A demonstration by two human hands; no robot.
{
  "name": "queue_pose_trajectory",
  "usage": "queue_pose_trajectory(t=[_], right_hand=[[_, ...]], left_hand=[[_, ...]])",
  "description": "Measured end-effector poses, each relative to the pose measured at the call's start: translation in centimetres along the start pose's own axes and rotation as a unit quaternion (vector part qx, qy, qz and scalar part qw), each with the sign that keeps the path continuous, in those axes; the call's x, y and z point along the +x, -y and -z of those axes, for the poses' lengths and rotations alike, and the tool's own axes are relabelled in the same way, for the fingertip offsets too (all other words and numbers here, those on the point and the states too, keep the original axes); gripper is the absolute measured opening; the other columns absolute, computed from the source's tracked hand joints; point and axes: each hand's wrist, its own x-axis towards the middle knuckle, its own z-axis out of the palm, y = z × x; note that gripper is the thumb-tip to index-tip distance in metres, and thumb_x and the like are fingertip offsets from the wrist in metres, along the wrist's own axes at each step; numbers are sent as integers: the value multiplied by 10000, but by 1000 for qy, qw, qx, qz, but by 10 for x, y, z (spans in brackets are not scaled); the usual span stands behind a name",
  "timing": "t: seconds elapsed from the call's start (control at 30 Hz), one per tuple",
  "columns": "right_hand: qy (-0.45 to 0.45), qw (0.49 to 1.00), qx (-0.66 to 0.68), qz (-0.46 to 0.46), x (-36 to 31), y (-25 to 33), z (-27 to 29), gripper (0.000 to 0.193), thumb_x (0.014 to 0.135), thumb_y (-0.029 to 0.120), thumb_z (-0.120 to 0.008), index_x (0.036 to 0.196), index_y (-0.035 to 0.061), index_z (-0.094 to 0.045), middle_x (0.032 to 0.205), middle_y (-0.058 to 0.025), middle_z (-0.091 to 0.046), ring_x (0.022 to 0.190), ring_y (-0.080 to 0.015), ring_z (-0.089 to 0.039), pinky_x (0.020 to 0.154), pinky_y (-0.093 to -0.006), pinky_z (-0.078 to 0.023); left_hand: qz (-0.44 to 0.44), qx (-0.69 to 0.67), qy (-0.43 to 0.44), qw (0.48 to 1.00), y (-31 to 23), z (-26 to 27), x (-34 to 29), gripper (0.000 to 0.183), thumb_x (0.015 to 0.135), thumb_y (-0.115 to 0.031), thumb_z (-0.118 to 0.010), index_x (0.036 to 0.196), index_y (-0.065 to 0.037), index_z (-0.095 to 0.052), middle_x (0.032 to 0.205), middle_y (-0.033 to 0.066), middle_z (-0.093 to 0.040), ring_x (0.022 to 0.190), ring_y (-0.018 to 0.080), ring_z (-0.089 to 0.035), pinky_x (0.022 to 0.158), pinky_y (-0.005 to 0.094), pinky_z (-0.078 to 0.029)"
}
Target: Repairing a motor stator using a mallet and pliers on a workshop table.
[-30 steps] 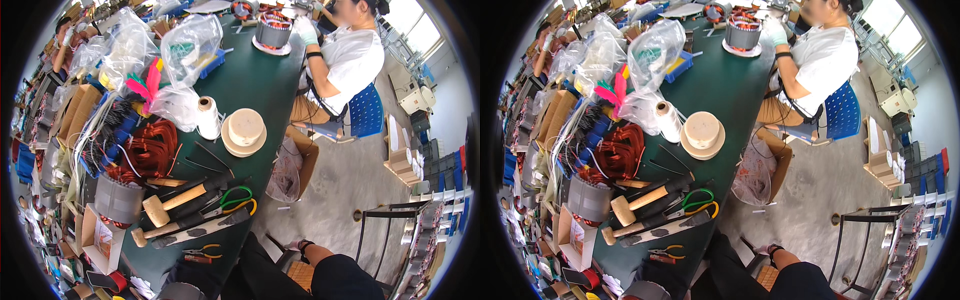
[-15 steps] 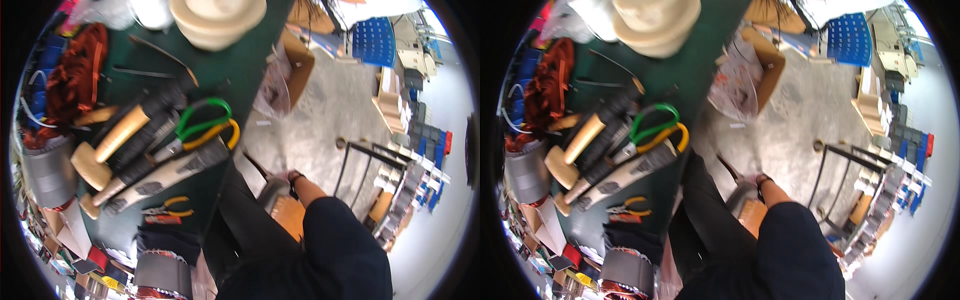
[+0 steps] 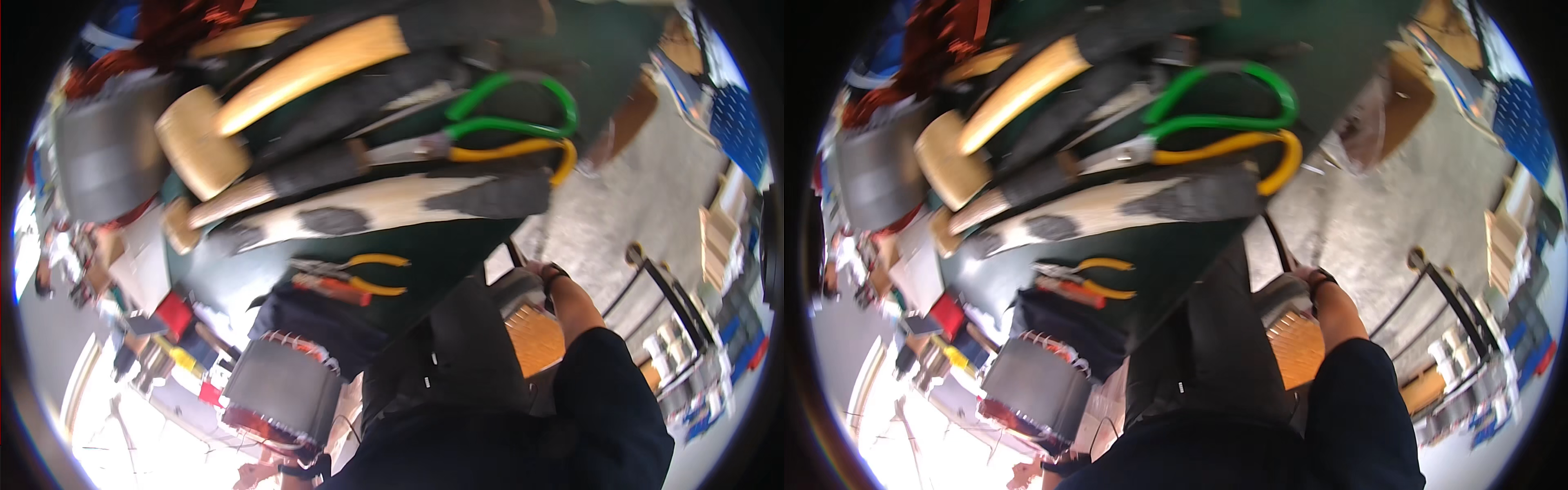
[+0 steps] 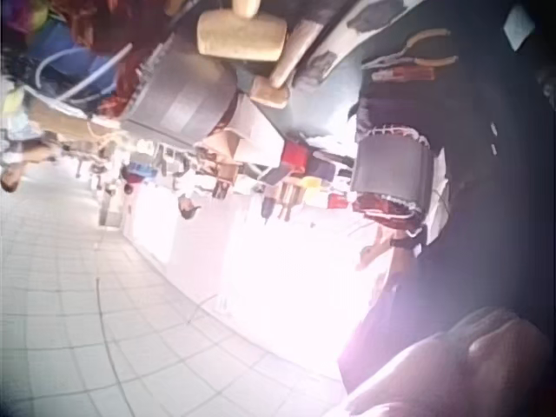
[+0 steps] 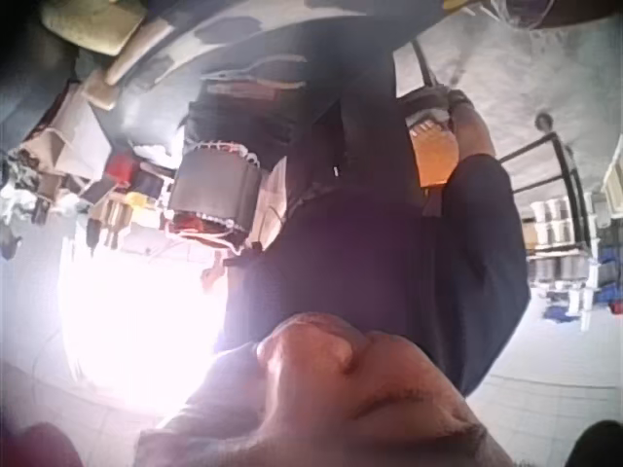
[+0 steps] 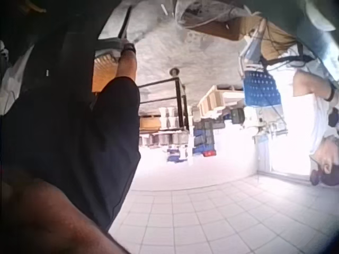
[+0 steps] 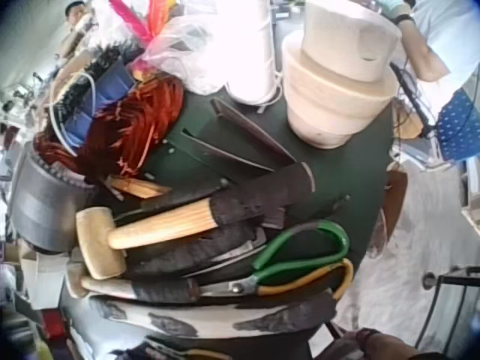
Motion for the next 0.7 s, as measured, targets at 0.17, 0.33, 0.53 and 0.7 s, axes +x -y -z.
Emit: queue_pose_trajectory(t=[0.17,0.33,0.53,0.7], right_hand=[[-23,984,-162,67,26,59,-5,433,1047,484,-628,1088,72,-754,973,-129,-788,757,-300,-732,727,-454,-602],[-53,940,-310,133,23,112,20,426,1043,476,-638,1101,68,-747,982,-131,-784,767,-296,-732,725,-447,-600],[-117,835,-499,202,14,122,94,419,1038,466,-649,1117,64,-739,993,-134,-779,778,-290,-732,722,-440,-596],[-162,712,-638,244,19,127,139,415,1034,458,-659,1130,61,-732,1002,-135,-776,788,-286,-732,720,-433,-594]], left_hand=[[-15,52,-64,996,-22,25,-16,313,904,-228,-758,1133,-59,-627,998,91,-639,839,276,-608,816,437,-485],[-29,90,-122,988,-35,46,-37,333,886,-209,-775,1142,-54,-630,1011,100,-645,856,292,-616,839,455,-491],[-43,105,-227,967,-23,13,-52,359,865,-186,-796,1154,-48,-634,1027,112,-653,876,312,-626,866,477,-499],[-49,108,-313,942,6,-43,-78,382,848,-167,-813,1163,-43,-637,1040,121,-659,893,328,-634,888,495,-506]])
